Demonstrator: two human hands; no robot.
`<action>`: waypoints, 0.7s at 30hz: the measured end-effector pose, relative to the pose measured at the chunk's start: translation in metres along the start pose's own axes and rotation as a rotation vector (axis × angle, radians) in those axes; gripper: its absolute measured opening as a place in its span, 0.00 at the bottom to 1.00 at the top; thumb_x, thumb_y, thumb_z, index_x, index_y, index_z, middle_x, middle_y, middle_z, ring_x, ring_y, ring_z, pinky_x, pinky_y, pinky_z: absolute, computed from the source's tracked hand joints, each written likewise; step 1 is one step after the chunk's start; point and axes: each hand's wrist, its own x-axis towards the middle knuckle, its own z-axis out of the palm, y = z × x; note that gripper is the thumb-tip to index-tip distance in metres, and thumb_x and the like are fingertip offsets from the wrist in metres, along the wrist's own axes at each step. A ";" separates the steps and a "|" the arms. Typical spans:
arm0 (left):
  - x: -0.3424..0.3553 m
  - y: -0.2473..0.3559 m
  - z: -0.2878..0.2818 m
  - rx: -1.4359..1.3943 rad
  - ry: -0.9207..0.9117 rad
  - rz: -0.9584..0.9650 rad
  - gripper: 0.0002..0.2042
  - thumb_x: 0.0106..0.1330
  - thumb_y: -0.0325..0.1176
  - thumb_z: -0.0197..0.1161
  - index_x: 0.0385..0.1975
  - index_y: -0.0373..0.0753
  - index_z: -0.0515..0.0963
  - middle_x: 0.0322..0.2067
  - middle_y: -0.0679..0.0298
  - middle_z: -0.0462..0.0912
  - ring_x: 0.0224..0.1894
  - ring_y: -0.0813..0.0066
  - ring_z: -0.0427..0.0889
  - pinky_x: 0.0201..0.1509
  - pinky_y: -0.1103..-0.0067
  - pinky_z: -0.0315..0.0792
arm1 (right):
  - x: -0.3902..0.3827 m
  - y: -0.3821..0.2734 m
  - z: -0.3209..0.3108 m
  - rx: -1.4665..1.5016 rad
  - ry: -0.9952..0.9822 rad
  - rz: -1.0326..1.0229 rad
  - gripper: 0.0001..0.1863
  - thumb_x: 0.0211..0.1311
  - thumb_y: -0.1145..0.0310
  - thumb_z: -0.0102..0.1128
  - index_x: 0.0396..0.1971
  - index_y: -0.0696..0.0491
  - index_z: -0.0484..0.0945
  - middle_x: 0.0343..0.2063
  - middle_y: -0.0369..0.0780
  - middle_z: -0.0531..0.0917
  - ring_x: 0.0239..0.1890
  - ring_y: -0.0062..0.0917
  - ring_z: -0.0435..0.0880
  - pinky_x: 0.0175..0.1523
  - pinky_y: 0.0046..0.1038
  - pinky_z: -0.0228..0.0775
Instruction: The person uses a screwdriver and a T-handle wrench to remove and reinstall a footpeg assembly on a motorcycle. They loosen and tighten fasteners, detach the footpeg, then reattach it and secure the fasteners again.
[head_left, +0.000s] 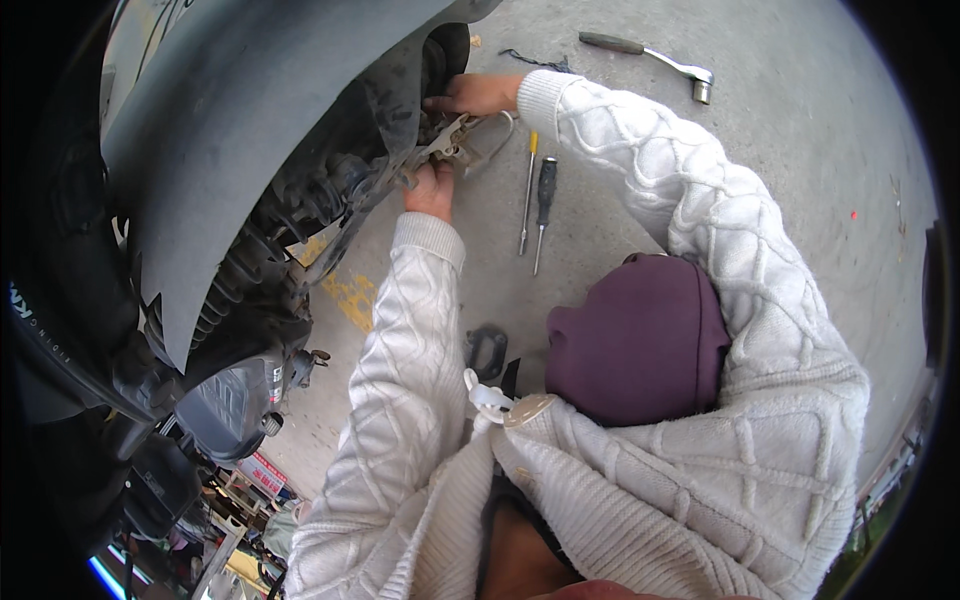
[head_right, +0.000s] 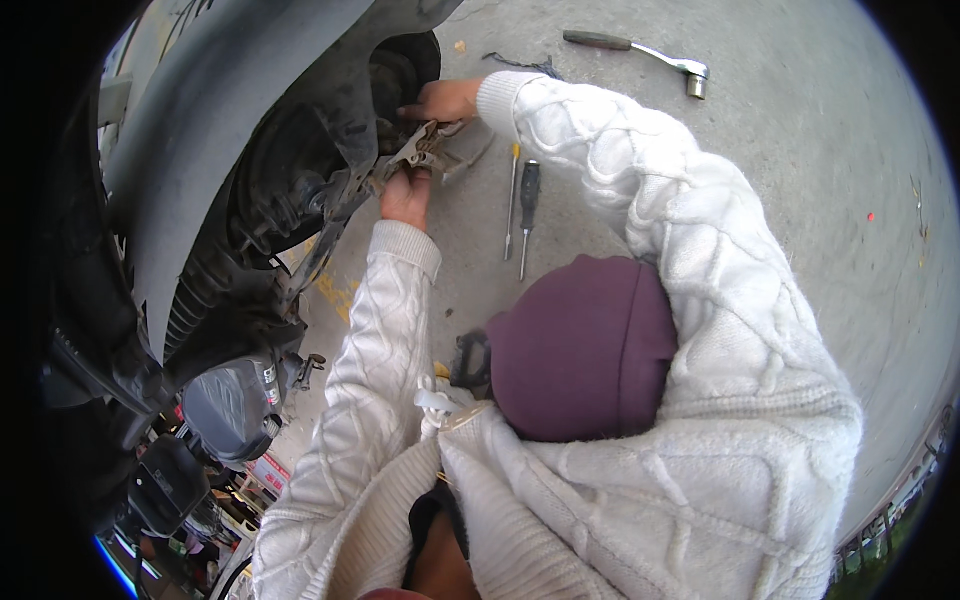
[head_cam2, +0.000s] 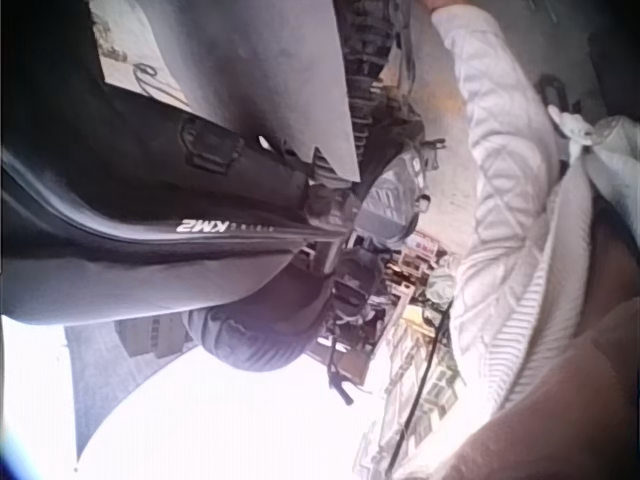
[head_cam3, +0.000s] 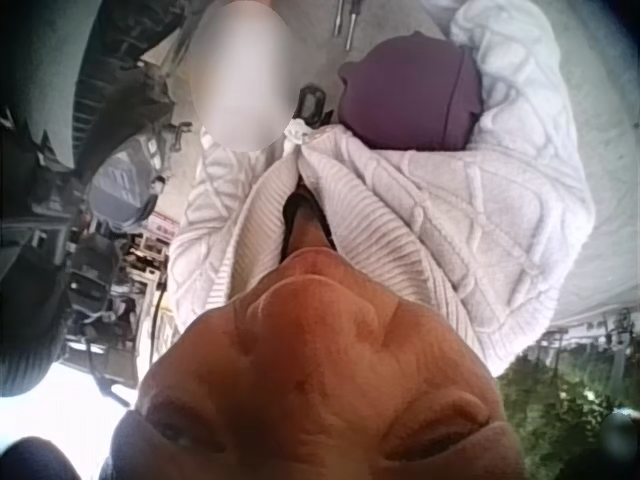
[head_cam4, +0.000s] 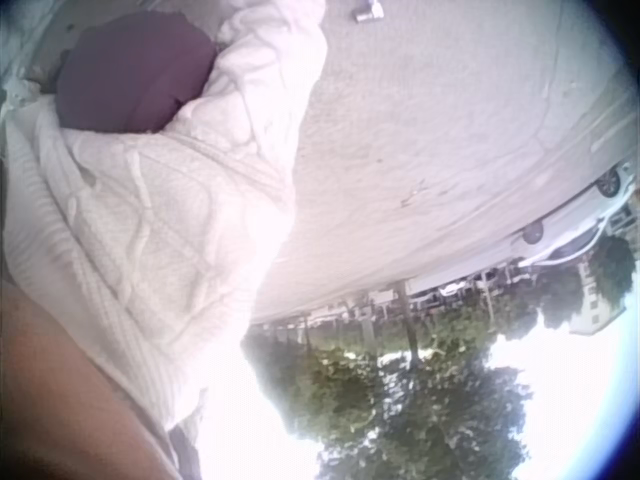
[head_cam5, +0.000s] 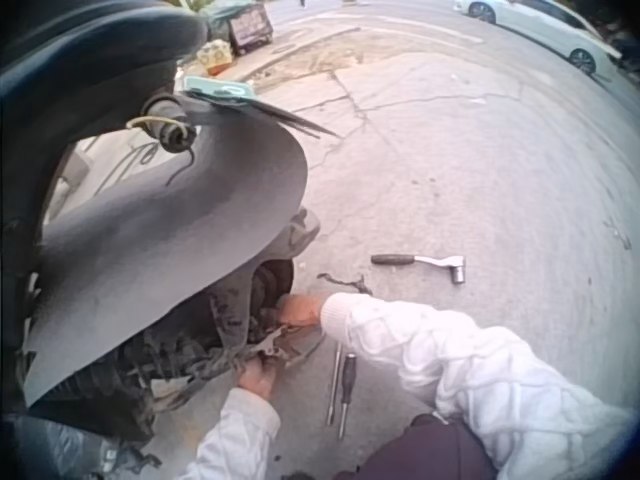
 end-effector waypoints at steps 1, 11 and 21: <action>0.001 0.000 -0.002 -0.015 -0.024 -0.002 0.13 0.65 0.28 0.52 0.49 0.40 0.72 0.51 0.65 0.74 0.53 0.69 0.71 0.55 0.73 0.68 | 0.003 -0.001 -0.002 0.083 -0.047 0.051 0.28 0.60 0.45 0.52 0.48 0.55 0.74 0.38 0.36 0.79 0.33 0.23 0.75 0.35 0.22 0.67; 0.007 -0.002 -0.002 -0.043 -0.078 0.013 0.14 0.65 0.35 0.57 0.48 0.41 0.72 0.48 0.65 0.76 0.51 0.70 0.74 0.55 0.73 0.69 | 0.010 -0.009 -0.006 0.237 -0.076 0.202 0.21 0.62 0.53 0.48 0.43 0.56 0.75 0.25 0.36 0.75 0.27 0.19 0.70 0.28 0.23 0.64; 0.004 0.000 0.003 -0.045 -0.064 -0.018 0.15 0.64 0.37 0.57 0.48 0.39 0.73 0.48 0.65 0.76 0.50 0.69 0.75 0.55 0.73 0.70 | 0.011 -0.012 -0.010 0.186 -0.175 0.208 0.26 0.63 0.54 0.44 0.52 0.59 0.72 0.50 0.48 0.77 0.51 0.33 0.74 0.56 0.30 0.63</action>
